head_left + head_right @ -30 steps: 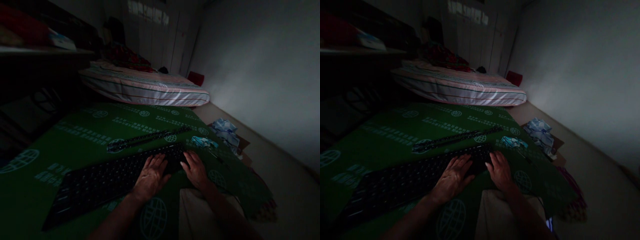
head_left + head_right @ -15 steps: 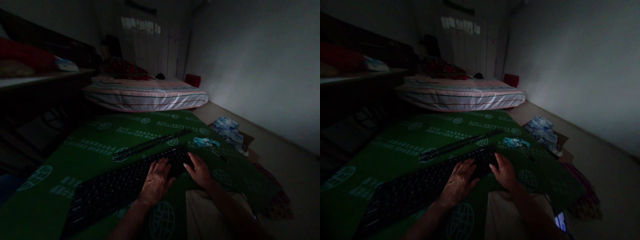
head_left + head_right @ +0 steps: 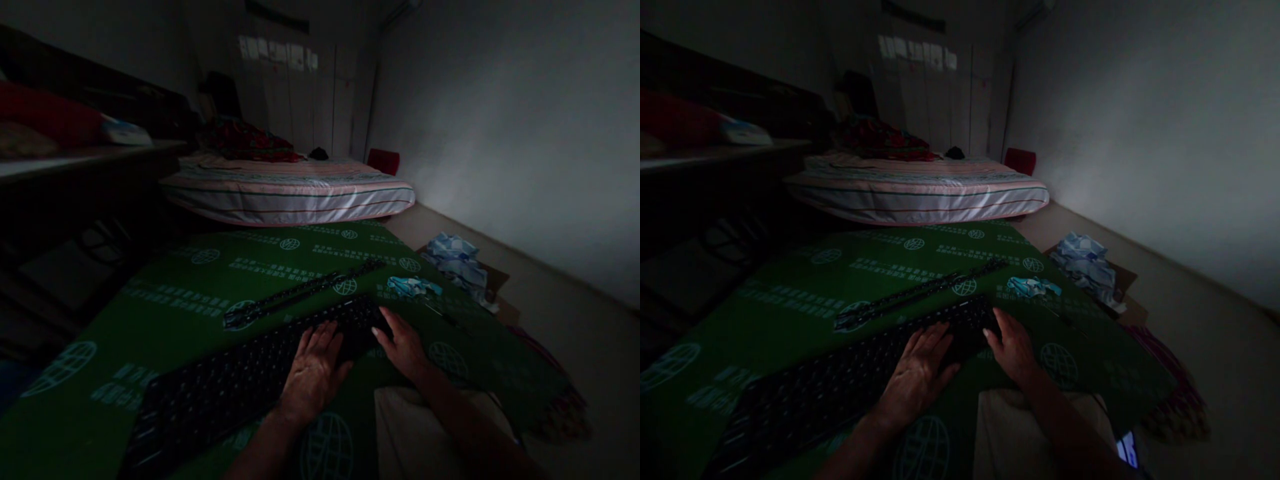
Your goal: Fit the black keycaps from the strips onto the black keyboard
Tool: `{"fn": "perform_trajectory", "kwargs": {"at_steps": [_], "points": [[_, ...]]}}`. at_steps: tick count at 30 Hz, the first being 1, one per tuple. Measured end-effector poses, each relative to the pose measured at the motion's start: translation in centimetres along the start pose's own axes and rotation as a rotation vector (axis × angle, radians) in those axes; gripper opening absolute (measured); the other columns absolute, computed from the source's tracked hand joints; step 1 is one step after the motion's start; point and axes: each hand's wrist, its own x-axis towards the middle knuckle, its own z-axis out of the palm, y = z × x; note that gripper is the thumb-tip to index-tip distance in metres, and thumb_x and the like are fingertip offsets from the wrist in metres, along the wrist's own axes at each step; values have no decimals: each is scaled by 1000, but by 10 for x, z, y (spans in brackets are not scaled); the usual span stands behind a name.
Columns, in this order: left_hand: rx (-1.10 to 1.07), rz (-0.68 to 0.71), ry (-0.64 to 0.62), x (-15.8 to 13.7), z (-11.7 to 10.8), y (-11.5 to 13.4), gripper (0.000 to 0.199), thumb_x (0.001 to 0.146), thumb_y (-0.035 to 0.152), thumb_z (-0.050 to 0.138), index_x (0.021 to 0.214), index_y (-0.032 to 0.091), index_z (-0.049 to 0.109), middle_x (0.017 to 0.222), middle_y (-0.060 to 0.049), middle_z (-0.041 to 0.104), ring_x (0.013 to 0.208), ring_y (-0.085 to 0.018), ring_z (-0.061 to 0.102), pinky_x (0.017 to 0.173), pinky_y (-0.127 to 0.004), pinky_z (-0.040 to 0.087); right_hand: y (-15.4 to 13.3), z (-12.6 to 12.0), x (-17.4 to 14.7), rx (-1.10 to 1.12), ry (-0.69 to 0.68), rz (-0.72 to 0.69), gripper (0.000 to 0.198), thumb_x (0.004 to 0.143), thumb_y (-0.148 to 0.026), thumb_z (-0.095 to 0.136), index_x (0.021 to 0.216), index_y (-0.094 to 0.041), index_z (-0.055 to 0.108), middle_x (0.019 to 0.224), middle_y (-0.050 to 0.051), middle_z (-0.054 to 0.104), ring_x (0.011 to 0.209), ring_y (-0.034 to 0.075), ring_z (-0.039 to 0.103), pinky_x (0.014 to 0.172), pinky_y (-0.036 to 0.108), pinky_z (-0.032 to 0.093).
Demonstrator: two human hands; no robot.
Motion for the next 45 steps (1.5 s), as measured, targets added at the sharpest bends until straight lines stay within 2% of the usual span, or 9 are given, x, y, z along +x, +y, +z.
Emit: {"fn": "perform_trajectory", "kwargs": {"at_steps": [11,18,25,36,45], "points": [[23,24,33,-1,7,-5,40,85,36,54,119,16,57,133,-14,54,123,-28,49,105,-48,36,3,3,3,142,16,128,44,87,-31,47,128,-17,50,114,11,67,103,21,65,90,39,53],[43,39,40,-1,7,-7,40,86,38,51,120,17,56,132,-14,55,121,-27,51,103,-48,38,3,8,17,111,11,222,47,83,-31,51,127,-15,51,99,9,72,89,21,68,82,38,55],[32,36,53,-3,9,-9,39,87,38,50,120,18,56,134,-13,54,123,-27,49,104,-48,37,3,14,26,46,31,205,46,80,-25,54,125,-19,54,90,6,72,79,19,67,72,33,55],[94,53,45,0,4,-7,39,86,38,52,118,16,57,130,-14,57,119,-27,53,102,-47,40,1,14,26,3,39,158,43,81,-23,50,123,-17,55,90,7,71,83,21,66,78,36,54],[91,64,69,-1,4,-7,38,86,37,52,118,16,57,130,-14,56,118,-27,54,99,-46,42,1,15,25,19,28,148,43,82,-22,49,124,-19,56,99,8,70,88,21,65,82,35,52]]}}
